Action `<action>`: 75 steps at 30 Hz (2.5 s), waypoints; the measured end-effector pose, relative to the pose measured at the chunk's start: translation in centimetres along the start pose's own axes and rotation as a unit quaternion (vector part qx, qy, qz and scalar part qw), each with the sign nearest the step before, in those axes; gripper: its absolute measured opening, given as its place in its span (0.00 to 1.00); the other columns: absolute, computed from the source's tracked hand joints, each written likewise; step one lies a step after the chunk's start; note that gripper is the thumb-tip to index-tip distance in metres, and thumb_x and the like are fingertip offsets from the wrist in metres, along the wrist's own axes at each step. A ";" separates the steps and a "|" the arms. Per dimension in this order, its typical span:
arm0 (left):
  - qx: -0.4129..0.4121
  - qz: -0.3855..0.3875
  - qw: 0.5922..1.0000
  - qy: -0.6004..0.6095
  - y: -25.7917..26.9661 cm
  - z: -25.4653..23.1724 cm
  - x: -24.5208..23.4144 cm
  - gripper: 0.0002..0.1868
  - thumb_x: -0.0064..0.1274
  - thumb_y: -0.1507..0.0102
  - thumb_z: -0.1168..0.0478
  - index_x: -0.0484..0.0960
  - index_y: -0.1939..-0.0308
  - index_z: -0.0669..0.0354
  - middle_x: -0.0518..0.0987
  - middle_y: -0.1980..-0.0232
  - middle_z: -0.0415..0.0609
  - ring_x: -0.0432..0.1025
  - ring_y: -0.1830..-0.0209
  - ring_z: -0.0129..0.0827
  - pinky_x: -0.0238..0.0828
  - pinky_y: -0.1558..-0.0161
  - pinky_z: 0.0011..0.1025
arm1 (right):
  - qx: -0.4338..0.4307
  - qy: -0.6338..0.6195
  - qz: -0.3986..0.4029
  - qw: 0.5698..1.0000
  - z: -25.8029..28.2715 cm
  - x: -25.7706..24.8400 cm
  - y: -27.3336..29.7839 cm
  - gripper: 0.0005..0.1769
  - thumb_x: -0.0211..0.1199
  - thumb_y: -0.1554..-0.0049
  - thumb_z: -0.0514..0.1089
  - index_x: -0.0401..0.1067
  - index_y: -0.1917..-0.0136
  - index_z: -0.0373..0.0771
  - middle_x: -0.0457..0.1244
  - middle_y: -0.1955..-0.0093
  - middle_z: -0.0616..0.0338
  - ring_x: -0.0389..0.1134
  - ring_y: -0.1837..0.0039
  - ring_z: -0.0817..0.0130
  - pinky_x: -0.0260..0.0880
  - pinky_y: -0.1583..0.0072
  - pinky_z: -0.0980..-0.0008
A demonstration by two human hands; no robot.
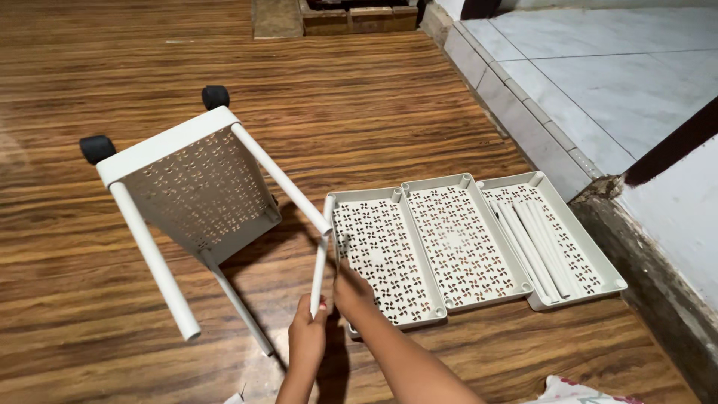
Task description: The person assembles a white plastic rolling cart by inserting white plastic rods into the base and attaching black wheels. The person then places the assembled cart into a larger plastic tray.
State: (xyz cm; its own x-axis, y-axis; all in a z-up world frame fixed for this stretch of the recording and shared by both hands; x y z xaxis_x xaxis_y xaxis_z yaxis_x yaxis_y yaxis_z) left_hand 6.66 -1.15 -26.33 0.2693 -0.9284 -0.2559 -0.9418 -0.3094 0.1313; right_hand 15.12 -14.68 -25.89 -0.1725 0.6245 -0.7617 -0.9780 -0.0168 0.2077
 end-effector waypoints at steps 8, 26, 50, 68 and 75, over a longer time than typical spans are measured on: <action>-0.052 0.081 0.972 -0.212 0.0 -1.6 -0.7 0.17 0.55 0.36 0.54 0.81 0.43 0.38 0.85 0.59 0.56 0.78 0.58 0.48 0.73 0.55 0.42 | -0.250 0.061 -0.273 0.927 1.4 -12.6 5.1 0.39 0.56 0.43 0.43 0.49 0.21 0.41 0.54 0.30 0.27 0.60 0.34 0.38 0.68 0.39 0.52; 0.266 0.299 0.865 -0.301 9.0 -7.1 30.8 0.36 0.60 0.38 0.56 0.62 0.27 0.43 0.61 0.23 0.57 0.56 0.23 0.53 0.52 0.25 0.46 | 0.126 0.069 -0.254 0.957 -39.3 -30.9 4.1 0.23 0.58 0.40 0.38 0.69 0.32 0.42 0.68 0.48 0.38 0.70 0.43 0.41 0.70 0.42 0.51; 0.186 0.365 0.840 -0.357 13.0 -7.3 32.0 0.45 0.58 0.39 0.52 0.52 0.23 0.53 0.53 0.19 0.50 0.38 0.17 0.48 0.30 0.23 0.52 | 0.392 -0.419 -0.223 0.788 -50.1 -25.8 5.6 0.16 0.48 0.37 0.40 0.50 0.41 0.26 0.61 0.71 0.44 0.56 0.77 0.65 0.56 0.74 0.68; -0.030 0.036 0.880 0.472 2.1 -12.1 -20.8 0.27 0.27 0.27 0.46 0.69 0.38 0.64 0.79 0.44 0.64 0.79 0.51 0.41 0.76 0.49 0.35 | -0.240 -0.216 -0.102 0.941 1.3 -21.0 6.1 0.29 0.55 0.36 0.46 0.55 0.25 0.38 0.60 0.41 0.52 0.63 0.46 0.67 0.70 0.48 0.69; -0.038 0.033 0.948 0.314 0.1 -13.6 -14.0 0.18 0.35 0.28 0.50 0.71 0.46 0.60 0.78 0.67 0.52 0.75 0.72 0.38 0.76 0.65 0.37 | -0.200 -0.265 0.220 0.917 23.0 -10.9 8.8 0.27 0.44 0.34 0.59 0.64 0.29 0.44 0.66 0.43 0.66 0.67 0.47 0.76 0.71 0.45 0.68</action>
State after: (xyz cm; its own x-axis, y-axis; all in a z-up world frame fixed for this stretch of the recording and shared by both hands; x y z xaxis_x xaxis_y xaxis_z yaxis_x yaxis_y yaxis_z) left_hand 5.53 9.00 -9.74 0.2989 -0.8784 0.3730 -0.9502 -0.2379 0.2012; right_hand 11.05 -3.69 -1.71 -0.5830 0.7789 -0.2311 -0.8106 -0.5771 0.0998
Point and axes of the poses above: each hand's wrist, its own y-axis away from the middle knuckle, its own x-axis out of the palm, z = x × y, the point moved 10 cm from there along -y, towards the middle knuckle
